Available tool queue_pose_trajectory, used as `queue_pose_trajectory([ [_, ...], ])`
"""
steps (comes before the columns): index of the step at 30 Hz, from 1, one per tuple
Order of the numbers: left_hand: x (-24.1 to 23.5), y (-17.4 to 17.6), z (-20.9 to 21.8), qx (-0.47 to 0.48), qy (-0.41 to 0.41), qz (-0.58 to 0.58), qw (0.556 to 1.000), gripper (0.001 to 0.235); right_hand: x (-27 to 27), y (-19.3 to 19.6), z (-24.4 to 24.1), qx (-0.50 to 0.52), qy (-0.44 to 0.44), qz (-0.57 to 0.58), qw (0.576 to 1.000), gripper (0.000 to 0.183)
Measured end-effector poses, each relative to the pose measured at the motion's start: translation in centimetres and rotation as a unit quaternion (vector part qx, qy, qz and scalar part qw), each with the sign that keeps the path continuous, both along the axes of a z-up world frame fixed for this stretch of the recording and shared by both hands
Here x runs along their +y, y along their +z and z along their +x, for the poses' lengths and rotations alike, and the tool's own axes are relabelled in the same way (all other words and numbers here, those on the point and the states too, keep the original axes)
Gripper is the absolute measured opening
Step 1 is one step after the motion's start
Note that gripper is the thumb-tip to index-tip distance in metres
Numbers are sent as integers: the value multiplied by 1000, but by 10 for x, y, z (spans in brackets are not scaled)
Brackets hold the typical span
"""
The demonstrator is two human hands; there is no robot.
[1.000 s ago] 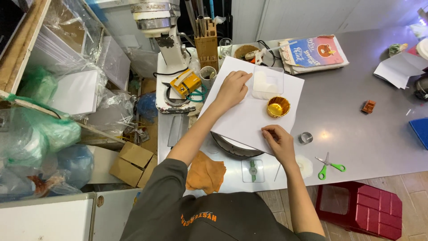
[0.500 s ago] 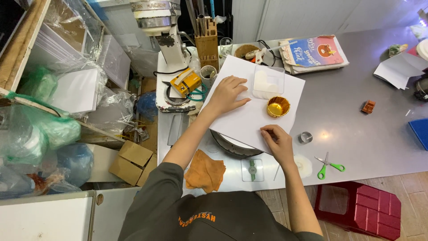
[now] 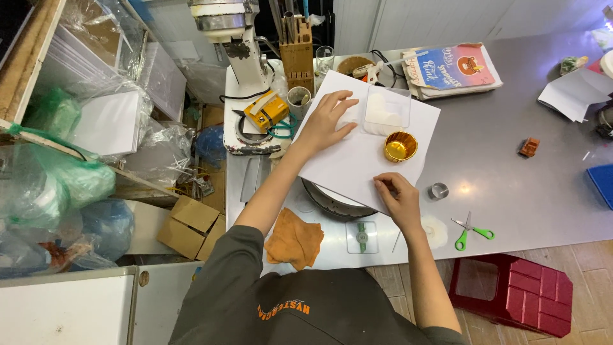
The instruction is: Assembling a decorative white rose using wafer paper petals and edible glue.
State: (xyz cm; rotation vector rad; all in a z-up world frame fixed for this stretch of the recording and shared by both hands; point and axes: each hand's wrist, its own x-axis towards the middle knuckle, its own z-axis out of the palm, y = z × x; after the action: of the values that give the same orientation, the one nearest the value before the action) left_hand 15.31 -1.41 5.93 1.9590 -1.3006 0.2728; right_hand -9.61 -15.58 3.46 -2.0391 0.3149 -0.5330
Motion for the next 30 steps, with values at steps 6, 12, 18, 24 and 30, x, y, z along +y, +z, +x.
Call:
queue_pose_trajectory([
  [6,0,-9,-5,0,42,58,997,95,-2,-1,1,-13,8,2,1000,13],
  [12,45,49,-82,1,0,-9,1000,83,21,37,6,-21,28,23,999,64],
  [18,87,90,-160,-37,-32,5,999,86,62,8,17,-89,156,144,973,99],
  [24,159,-26,-189,119,179,-201,956,28,75,-3,5,-84,147,175,970,92],
  [30,149,-175,-162,346,244,90,902,31,66,-14,-12,-34,142,174,974,92],
])
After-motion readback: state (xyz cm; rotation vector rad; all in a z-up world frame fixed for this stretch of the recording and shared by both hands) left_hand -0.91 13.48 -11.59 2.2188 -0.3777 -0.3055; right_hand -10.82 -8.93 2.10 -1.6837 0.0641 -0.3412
